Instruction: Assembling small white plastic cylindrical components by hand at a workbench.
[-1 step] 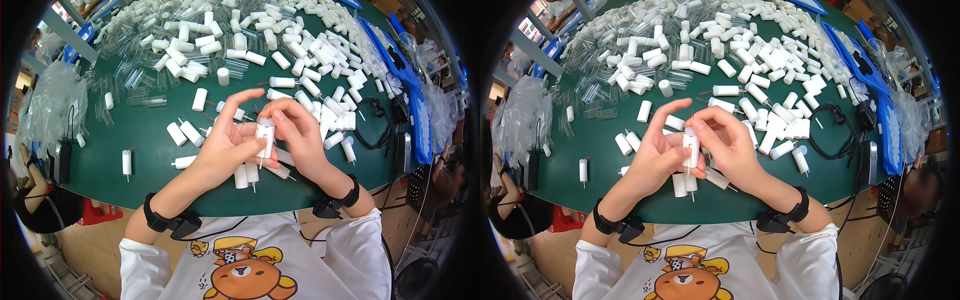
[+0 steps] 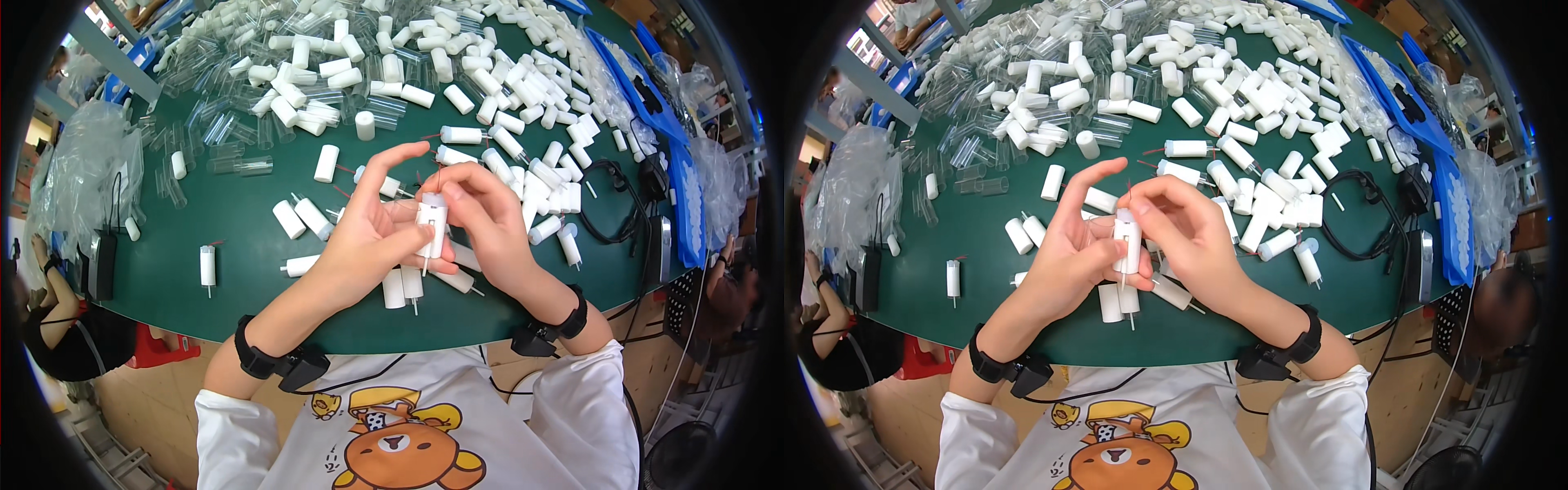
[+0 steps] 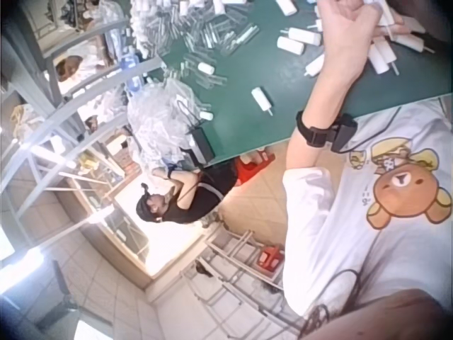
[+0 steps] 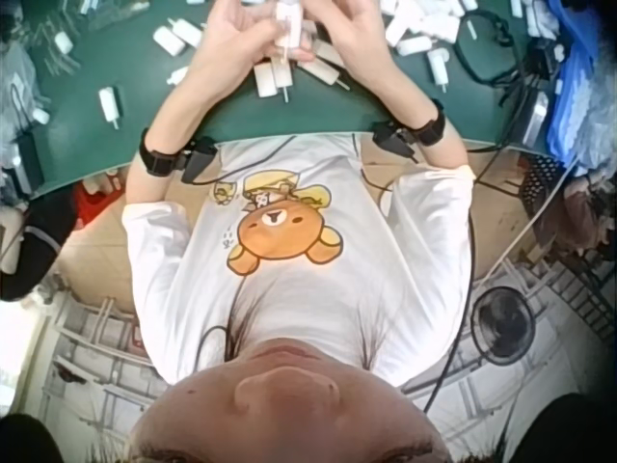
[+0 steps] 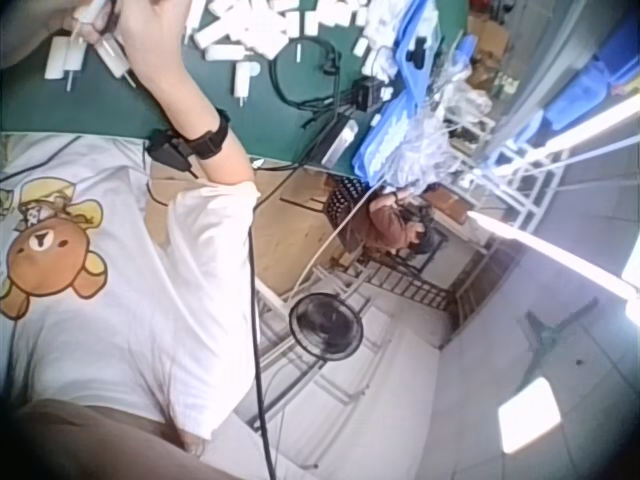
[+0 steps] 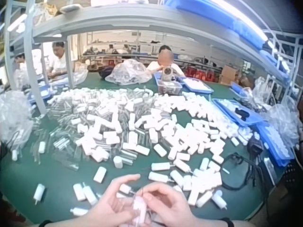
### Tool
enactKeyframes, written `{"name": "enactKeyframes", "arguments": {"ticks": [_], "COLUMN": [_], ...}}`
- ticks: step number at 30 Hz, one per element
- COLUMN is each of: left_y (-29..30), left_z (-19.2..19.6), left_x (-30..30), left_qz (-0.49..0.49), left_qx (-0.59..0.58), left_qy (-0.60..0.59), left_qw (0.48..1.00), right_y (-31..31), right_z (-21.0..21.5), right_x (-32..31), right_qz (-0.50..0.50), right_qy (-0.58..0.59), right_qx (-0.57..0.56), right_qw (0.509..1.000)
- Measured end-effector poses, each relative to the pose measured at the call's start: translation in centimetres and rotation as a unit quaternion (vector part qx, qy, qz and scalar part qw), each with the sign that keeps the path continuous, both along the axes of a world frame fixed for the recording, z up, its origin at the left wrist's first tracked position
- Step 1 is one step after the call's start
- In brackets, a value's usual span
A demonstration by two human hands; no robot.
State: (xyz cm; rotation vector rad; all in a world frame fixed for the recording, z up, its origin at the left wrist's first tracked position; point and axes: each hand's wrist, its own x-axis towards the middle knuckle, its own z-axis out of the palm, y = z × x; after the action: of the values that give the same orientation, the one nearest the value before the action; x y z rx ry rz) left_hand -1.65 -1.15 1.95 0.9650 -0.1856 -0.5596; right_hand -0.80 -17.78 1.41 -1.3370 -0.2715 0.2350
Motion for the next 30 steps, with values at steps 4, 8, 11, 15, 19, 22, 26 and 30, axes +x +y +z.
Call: {"name": "enactKeyframes", "arguments": {"ticks": [4, 8, 11, 15, 19, 22, 26, 30], "left_y": [0.0, 0.1, -0.2, 0.4, 1.7, 1.4, 0.8, 1.0], "left_z": [0.3, 0.1, 0.6, 0.3, 0.1, 0.0, -0.4, -0.2], "left_x": [0.2, 0.2, 0.2, 0.4, 1.0, 0.9, 0.6, 0.5], "left_qz": [0.002, -0.009, 0.035, 0.009, -0.037, -0.031, -0.004, -0.007], "left_qx": [-0.001, 0.028, -0.002, -0.005, 0.054, 0.133, 0.129, 0.083], "left_qy": [-0.007, -0.020, -0.015, -0.013, 0.013, -0.019, -0.035, -0.003], "left_qw": [1.000, 0.999, 0.999, 1.000, 0.998, 0.990, 0.991, 0.997], "right_y": [-0.2, -0.4, 0.0, -0.9, -1.8, -2.2, -2.4, -2.6], "right_z": [-0.1, 0.1, 1.4, 0.4, 1.3, 1.7, 1.5, 1.4], "right_x": [0.1, 0.2, -0.3, 0.7, 1.2, 1.5, 1.7, 1.8], "right_qz": [0.022, 0.042, 0.075, 0.089, 0.023, -0.028, -0.010, 0.016], "right_qy": [-0.022, -0.014, 0.057, -0.081, -0.060, -0.055, -0.159, -0.203], "right_qx": [-0.013, -0.005, 0.010, -0.078, -0.025, 0.035, -0.034, -0.068], "right_qw": [0.999, 0.999, 0.996, 0.990, 0.998, 0.997, 0.987, 0.977]}}
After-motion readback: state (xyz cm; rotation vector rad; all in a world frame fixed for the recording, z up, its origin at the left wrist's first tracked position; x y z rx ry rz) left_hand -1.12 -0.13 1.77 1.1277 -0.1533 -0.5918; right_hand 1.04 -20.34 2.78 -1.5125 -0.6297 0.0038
